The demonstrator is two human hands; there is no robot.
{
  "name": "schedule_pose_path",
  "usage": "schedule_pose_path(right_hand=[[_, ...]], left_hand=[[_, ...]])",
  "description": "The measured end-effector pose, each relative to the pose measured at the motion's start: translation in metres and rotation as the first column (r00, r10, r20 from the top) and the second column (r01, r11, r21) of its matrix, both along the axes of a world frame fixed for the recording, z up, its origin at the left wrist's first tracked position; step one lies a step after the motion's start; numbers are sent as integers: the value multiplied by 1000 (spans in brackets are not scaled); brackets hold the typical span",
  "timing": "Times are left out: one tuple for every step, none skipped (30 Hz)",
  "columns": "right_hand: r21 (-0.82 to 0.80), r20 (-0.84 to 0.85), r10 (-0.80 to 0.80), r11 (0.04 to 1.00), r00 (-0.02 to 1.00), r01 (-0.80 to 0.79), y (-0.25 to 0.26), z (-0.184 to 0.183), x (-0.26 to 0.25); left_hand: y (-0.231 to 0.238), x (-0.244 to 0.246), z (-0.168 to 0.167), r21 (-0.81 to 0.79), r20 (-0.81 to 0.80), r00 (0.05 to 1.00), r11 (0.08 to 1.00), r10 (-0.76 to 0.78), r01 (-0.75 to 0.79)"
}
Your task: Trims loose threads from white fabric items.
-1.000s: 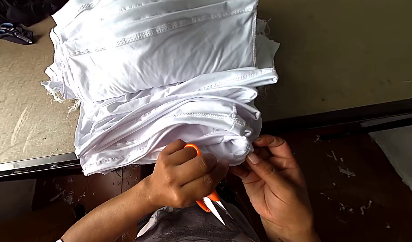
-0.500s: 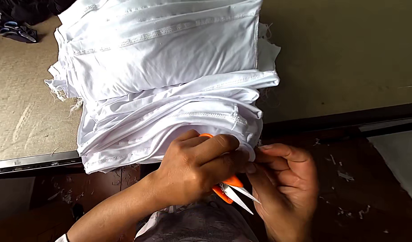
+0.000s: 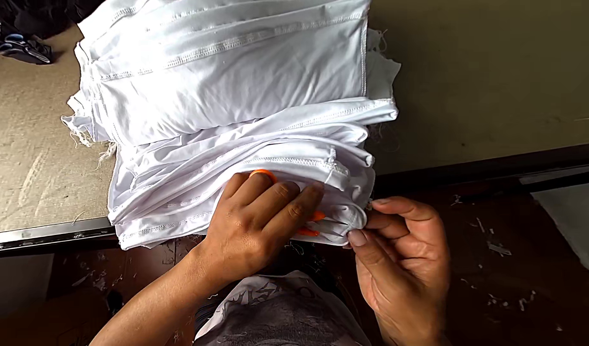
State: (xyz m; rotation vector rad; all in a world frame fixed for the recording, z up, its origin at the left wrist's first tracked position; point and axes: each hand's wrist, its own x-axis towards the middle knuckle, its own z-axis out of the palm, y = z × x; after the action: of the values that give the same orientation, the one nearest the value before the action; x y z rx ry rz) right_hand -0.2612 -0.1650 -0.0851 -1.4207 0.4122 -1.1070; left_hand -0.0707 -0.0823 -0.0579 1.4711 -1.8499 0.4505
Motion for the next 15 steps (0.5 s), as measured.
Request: schedule_pose_path(right_hand=[[-3, 2, 4, 1000, 1000, -4, 0, 0, 0], [-8, 3, 7, 1000, 1000, -7, 0, 0, 0], [-13, 2, 8, 1000, 1000, -8, 1, 1, 0], [-17, 1, 8, 1000, 1000, -8, 1, 1, 1], [-23, -3, 6, 1000, 1000, -6, 1, 2, 1], [-34, -5, 3, 999, 1000, -3, 1, 2, 1], [-48, -7, -1, 999, 1000, 0, 1, 2, 1], [-58, -5, -6, 998, 1000, 5, 0, 2, 1], [-70, -7, -12, 998, 1000, 12, 0, 2, 1], [-80, -13, -20, 997, 1000, 19, -1, 1, 1], [-87, -17, -24, 996, 1000, 23, -1, 1, 1], [-91, -19, -26, 996, 999, 24, -1, 0, 1], [-93, -17, -24, 995, 1000, 22, -1, 0, 1], [-93, -15, -19, 996, 1000, 18, -1, -1, 1], [-97, -16, -13, 995, 1000, 11, -1, -1, 1]], left_hand=[[-2, 1, 1, 4, 16, 1000, 1000, 7, -7], [-3, 1, 1, 7, 21, 1000, 1000, 4, -4], [-5, 1, 3, 10, 25, 1000, 1000, -5, 5], [-6, 0, 4, 12, 24, 1000, 1000, -17, 17], [-8, 0, 4, 15, 22, 999, 999, -30, 30], [-9, 0, 5, 20, 21, 999, 999, -42, 41], [-10, 0, 6, 26, 23, 998, 998, -50, 50], [-11, 1, 6, 32, 28, 998, 998, -56, 55], [-12, 1, 6, 40, 31, 998, 997, -62, 61], [-12, 1, 7, 51, 30, 997, 997, -66, 64], [-13, 1, 7, 64, 31, 997, 996, -68, 66], [-13, 1, 7, 74, 31, 997, 995, -69, 67], [-14, 1, 6, 80, 34, 997, 995, -69, 66], [-14, 1, 6, 82, 33, 997, 995, -67, 64], [-14, 1, 6, 74, 19, 997, 995, -72, 70]])
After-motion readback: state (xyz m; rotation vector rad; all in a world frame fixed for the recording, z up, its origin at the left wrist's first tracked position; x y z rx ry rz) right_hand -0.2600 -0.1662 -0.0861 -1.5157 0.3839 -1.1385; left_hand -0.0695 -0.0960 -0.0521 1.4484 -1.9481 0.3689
